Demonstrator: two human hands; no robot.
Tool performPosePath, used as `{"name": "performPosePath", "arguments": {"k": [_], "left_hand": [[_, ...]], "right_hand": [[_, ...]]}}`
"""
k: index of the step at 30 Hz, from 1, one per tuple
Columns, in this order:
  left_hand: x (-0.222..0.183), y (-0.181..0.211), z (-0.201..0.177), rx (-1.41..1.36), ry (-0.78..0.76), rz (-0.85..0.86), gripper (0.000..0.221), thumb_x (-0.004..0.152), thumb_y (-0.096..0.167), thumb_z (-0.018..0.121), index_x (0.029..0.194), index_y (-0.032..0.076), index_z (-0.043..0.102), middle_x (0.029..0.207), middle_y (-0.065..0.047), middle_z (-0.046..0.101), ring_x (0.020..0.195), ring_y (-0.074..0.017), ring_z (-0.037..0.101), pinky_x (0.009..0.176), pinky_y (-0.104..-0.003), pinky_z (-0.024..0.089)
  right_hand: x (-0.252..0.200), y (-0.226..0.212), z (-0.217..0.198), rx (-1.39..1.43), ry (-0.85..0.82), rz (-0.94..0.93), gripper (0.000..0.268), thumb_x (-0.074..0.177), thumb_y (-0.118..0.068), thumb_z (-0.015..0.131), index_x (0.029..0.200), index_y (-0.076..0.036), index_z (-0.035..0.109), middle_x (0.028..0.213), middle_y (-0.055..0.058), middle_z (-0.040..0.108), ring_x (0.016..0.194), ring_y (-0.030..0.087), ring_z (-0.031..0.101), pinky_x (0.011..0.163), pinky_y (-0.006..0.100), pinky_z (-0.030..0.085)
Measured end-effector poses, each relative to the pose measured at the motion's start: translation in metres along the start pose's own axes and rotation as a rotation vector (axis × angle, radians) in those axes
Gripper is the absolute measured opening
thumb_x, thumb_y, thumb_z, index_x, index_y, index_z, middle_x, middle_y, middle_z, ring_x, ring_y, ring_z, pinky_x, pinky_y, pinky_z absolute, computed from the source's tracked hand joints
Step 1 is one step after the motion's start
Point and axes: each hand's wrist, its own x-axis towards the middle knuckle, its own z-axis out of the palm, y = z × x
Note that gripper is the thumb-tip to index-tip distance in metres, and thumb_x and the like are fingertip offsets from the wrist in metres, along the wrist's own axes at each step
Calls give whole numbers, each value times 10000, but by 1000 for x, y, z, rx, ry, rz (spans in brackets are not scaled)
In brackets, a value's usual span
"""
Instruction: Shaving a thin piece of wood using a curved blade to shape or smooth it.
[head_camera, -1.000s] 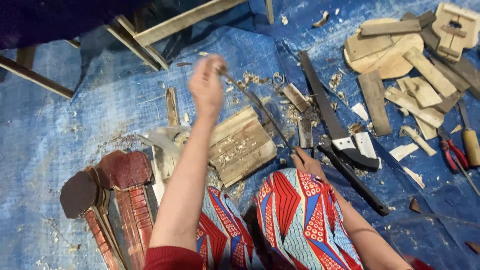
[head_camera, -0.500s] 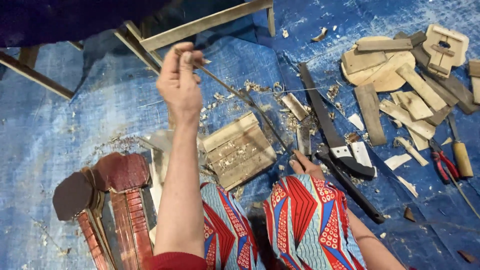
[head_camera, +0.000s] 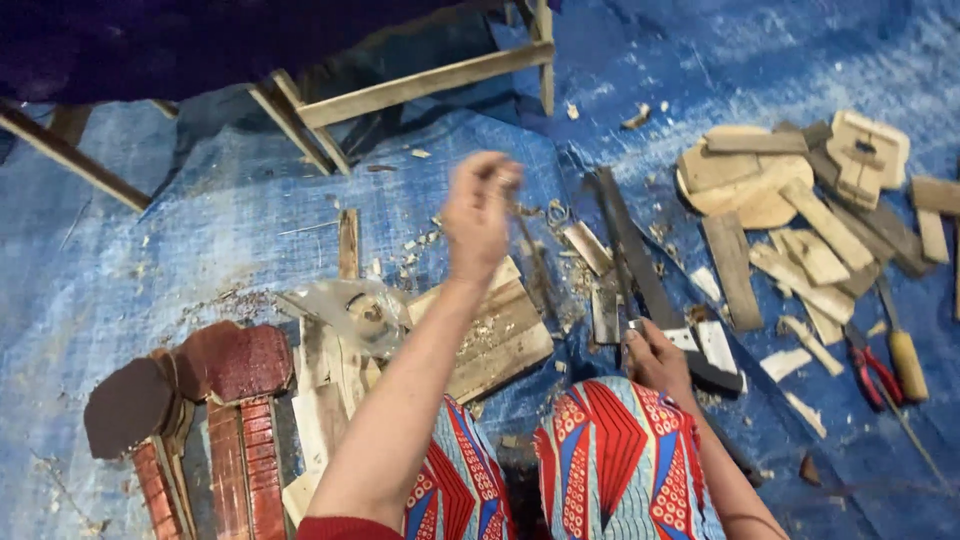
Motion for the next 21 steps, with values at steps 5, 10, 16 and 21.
{"name": "performPosePath", "arguments": {"k": [5,10,16,21], "left_hand": [[-29,-14,29,-64,-140,-74,196,1048,77,572,1195,128,690,1078,-97,751,1024,-217,725,850,-325,611],[-50,-33,42,-102,-195,-97,214,1031,70,615,1206,117,729,1094,-137,757,1098,-255,700,888,-382,601],[-63,-35,44,-31,-232,-100,224,1003,77,647,1170,167,765,1074,-111,765,1091,-285,713,917,-416,586],[-70,-26,44,-6,-288,-58,268,1024,25,592,1242,110,722,1055,-216,742,1031,-425,701,851,-498,599]], "right_hand": [[-58,-111,-55,365,95,-298,484,927,-63,712,1388,-25,567,739,238,643,583,312,653,526,420,528],[-56,-132,-76,429,92,-565,578,833,54,711,1359,-25,486,829,232,643,576,290,665,484,389,526],[-60,-140,-71,664,-344,-644,399,1002,-103,529,1383,15,547,602,246,641,417,304,669,387,382,566],[-57,-166,-72,939,-368,-535,251,1003,-242,628,1117,-22,672,635,185,590,495,309,650,399,401,557]]}}
